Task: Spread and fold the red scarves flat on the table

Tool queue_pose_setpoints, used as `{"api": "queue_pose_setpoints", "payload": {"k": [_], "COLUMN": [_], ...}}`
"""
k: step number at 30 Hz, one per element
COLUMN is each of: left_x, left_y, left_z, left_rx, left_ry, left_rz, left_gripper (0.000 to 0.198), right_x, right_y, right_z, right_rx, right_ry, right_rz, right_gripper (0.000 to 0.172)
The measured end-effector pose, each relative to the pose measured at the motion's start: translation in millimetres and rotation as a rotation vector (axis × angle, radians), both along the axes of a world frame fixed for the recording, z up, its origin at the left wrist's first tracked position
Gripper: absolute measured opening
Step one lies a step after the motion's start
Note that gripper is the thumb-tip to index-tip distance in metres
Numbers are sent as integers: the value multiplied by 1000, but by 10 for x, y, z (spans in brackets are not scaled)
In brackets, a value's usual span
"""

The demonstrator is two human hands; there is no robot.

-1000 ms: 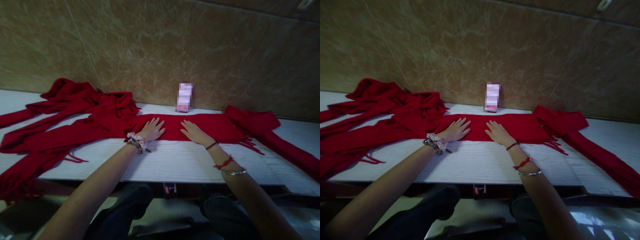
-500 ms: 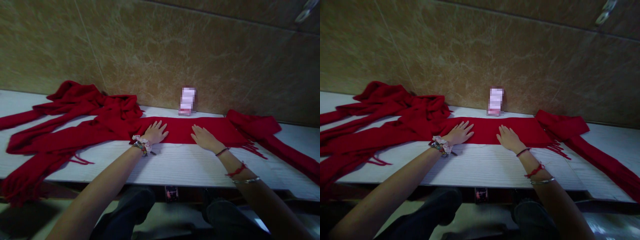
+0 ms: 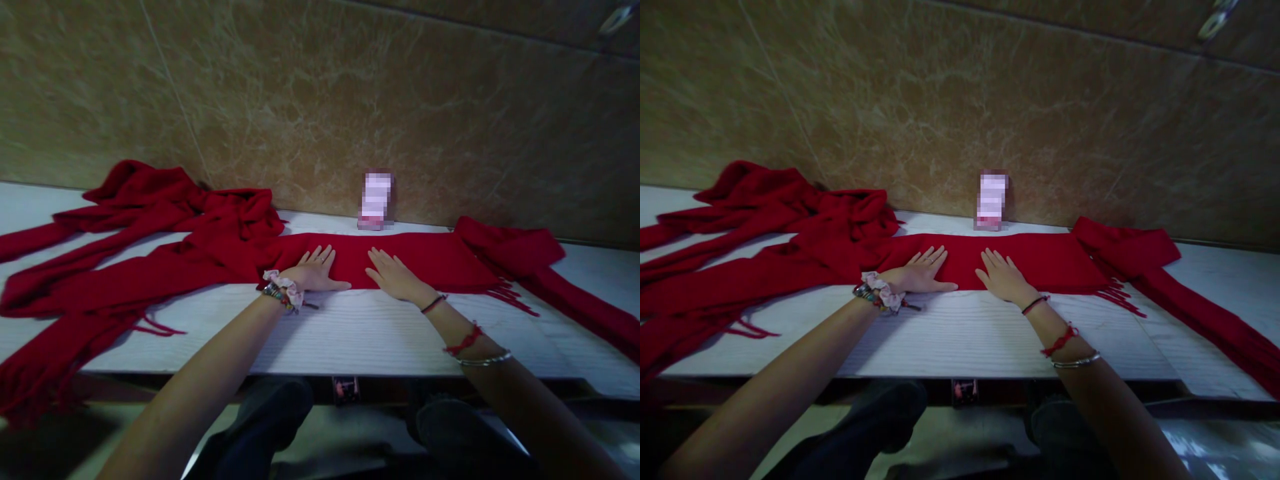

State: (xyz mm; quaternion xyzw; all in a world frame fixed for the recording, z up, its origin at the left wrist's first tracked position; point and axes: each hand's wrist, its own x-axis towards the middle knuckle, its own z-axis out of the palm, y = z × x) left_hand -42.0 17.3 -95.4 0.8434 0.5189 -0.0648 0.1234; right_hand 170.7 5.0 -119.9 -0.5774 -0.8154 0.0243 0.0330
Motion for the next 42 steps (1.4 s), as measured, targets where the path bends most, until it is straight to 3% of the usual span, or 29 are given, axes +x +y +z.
{"api": "queue_pose_setpoints", "payload": {"k": [5, 9, 12, 17, 19, 28, 34, 38, 42], "left_x": [7, 2, 4, 14, 16, 41, 32, 3, -64], "left_y": [24, 42, 43, 3, -11, 7, 12, 9, 10], "left_z": [-6, -21, -6, 46, 54, 55, 43, 26, 35], "left_rx": [0, 1, -13, -46, -41, -47, -56, -62, -53], "left_ry": [-10, 7, 24, 34, 28, 35, 52, 54, 17], "left_rz": [-5, -18, -26, -31, -31, -6, 45, 99, 37], "left_gripper": [97, 97, 97, 97, 96, 93, 96, 100, 101], "right_x": [44, -136, -112, 150, 205, 228, 121, 122, 182], "right_y": [-6, -25, -29, 17, 48, 164, 31, 13, 62], "right_z": [57, 55, 5, -53, -62, -78, -38, -70, -62], "right_rx": [102, 85, 41, 158, 204, 295, 193, 90, 209], "right_ry": [59, 131, 79, 31, 31, 95, 143, 93, 149], "right_rz": [-125, -4, 44, -169, -188, -94, 124, 103, 127], "right_gripper": [59, 57, 55, 49, 47, 42, 50, 46, 43]}}
